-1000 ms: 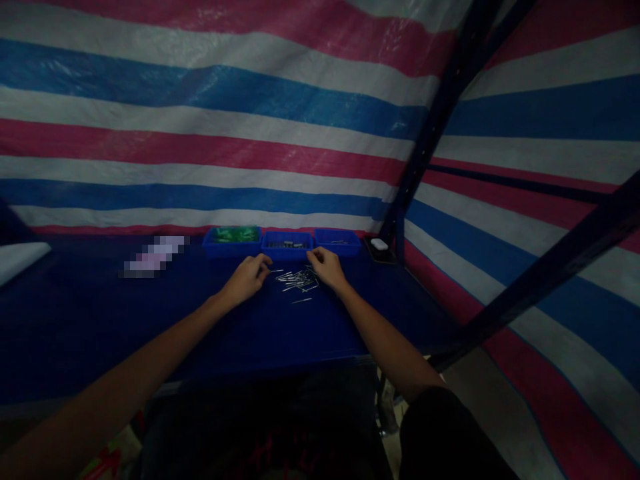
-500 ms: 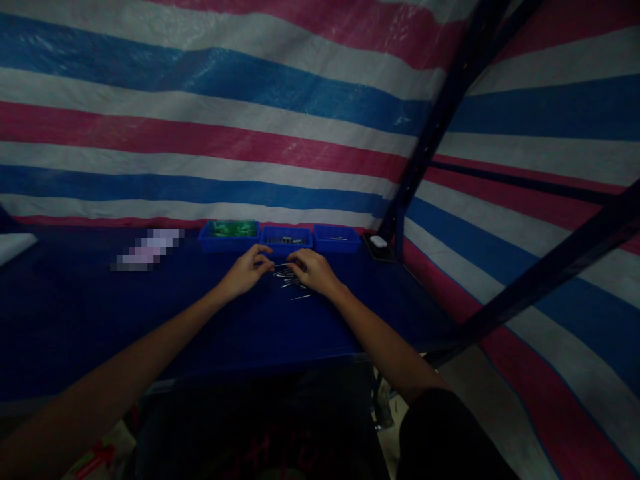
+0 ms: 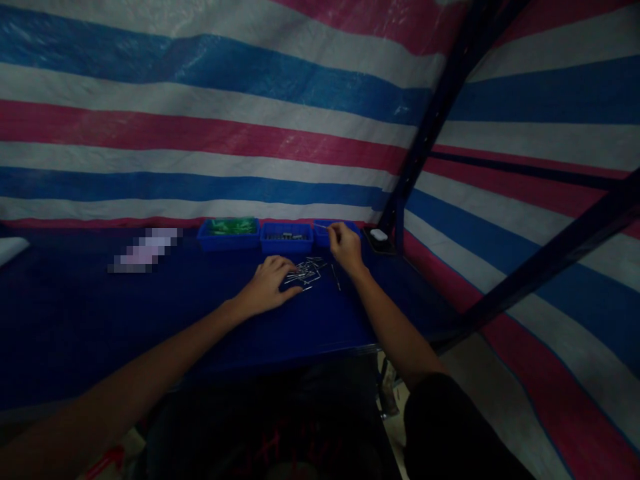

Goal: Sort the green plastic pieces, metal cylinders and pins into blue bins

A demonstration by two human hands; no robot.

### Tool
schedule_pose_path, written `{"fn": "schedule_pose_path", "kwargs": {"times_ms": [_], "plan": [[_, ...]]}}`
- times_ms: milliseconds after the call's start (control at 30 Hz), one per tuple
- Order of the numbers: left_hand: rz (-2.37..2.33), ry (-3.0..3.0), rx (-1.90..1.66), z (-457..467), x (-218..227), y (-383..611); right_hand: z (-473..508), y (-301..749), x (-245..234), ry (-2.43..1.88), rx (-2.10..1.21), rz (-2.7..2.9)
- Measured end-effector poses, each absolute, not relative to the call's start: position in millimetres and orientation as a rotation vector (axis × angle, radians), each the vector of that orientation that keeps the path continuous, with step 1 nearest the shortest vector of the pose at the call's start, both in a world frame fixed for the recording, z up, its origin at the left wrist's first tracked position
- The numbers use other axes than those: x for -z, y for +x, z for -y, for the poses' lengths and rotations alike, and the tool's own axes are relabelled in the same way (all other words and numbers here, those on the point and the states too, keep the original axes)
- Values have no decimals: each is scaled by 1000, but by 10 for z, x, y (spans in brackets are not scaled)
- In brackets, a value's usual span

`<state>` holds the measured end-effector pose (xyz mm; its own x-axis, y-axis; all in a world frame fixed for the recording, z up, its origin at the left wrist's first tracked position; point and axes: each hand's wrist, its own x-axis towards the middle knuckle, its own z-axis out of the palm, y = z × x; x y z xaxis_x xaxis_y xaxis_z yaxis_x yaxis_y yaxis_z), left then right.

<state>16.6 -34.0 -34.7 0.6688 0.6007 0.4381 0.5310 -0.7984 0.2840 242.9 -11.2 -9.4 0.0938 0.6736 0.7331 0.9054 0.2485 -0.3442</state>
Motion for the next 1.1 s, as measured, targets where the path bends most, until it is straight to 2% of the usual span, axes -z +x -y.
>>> {"fn": "schedule_pose_path", "kwargs": {"times_ms": [133, 233, 333, 500, 667, 867, 1100], "plan": [[-887, 2859, -699, 466, 432, 251, -12, 2692, 109, -1850, 378, 1395], [-947, 2827, -698, 452, 448, 261, -1, 2686, 179, -1897, 301, 1425], [-1095, 2702, -738, 369, 401, 234, 106, 2472, 215, -1720, 174, 1612], [-1168, 2470, -1010, 189, 314, 117, 310, 1974, 208, -1273, 50, 2025], [-1185, 2323, -1171, 127, 305, 28, 384, 1818, 242, -1130, 21, 2090], [-1192, 2239, -1155, 168, 303, 37, 434, 1832, 228, -1036, 134, 2135], [-1199, 2162, -1223, 177, 289, 49, 430, 1778, 246, -1001, 410, 2266]]}}
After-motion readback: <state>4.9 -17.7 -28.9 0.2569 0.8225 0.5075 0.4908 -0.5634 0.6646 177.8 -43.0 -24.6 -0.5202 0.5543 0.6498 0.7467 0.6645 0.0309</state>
